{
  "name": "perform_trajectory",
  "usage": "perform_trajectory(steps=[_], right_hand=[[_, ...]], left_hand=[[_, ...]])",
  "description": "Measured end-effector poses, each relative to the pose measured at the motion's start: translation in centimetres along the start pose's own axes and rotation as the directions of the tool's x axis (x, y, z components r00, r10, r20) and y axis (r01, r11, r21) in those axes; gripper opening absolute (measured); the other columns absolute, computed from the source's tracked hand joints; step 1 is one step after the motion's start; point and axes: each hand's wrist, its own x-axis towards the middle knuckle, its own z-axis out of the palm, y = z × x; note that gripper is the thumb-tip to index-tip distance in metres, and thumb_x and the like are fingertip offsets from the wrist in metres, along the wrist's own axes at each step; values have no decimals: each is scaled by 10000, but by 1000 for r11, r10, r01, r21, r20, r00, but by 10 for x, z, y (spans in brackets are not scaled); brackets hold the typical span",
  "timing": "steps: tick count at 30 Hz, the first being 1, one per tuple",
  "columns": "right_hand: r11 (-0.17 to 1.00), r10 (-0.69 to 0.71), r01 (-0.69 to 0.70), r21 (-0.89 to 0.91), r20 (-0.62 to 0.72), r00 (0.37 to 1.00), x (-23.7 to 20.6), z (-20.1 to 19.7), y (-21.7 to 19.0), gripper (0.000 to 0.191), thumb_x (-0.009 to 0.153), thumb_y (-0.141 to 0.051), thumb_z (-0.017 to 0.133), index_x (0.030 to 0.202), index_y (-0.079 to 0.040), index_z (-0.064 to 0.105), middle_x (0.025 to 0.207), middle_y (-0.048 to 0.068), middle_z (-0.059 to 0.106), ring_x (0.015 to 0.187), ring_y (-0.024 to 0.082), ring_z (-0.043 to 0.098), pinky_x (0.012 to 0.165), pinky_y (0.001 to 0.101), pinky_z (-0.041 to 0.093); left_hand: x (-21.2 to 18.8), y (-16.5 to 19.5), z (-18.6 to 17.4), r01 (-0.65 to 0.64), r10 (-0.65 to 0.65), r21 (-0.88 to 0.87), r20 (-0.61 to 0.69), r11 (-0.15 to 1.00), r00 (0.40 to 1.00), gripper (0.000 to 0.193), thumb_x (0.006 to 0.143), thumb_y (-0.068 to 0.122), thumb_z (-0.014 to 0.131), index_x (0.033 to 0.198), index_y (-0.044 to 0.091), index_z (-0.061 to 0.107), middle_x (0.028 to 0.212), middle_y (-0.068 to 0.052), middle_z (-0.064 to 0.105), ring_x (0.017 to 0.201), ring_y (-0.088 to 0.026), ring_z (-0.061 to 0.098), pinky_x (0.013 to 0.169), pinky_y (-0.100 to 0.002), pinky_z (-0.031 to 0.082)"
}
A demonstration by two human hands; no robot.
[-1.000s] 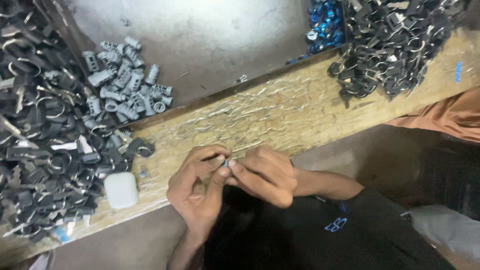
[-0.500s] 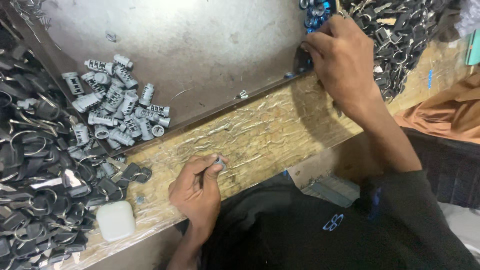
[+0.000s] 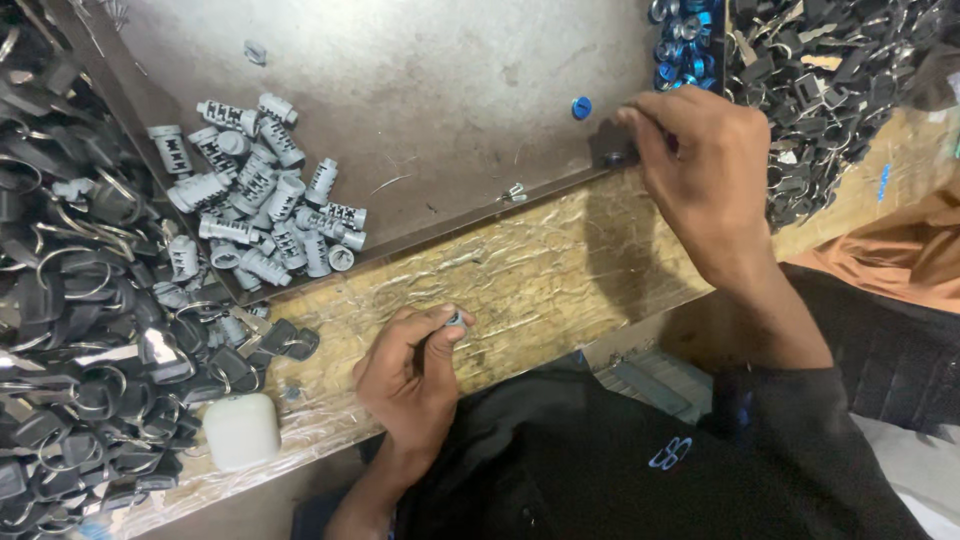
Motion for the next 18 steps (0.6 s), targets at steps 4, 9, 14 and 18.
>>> perform_trajectory(steps=[4,9,14,18], right_hand=[[970,-141,108,-218,-144,979,17,26,-12,178,975,-163,805,912,-36,697,843,142,649,771,350,649,664,416,506],[931,-364,362,-49,-200,910,-15,24,-14,254,841,56,674,1095,41,684,935,156,645,823,344,635,685,402,510],[728,-402,523,443,-343,849,-84,18,-61,213,889,37,803,1072,63,698,822,115,680,651,210,608,530,345,452],[672,-261,428,605,-347,901,-120,44,-62,266,892,33,801,1123,73,675,912,143,693,740,255,641,642,366,518]], left_hand=[[3,1,-1,30,-30,-5,-21,1000,999,79,971,-125,663,1047,-106,650,956,-179,712,887,-198,720,822,-285,582],[0,3,-5,77,-82,-84,-58,993,995,93,960,-138,653,1046,-105,637,971,-200,723,887,-198,699,805,-273,560],[-9,17,8,-46,42,77,48,996,998,114,920,-159,697,1005,-96,654,890,-166,708,826,-177,667,765,-265,537],[-7,28,10,0,-29,193,150,981,988,108,888,-159,716,966,-89,686,843,-150,713,760,-157,653,704,-243,508]])
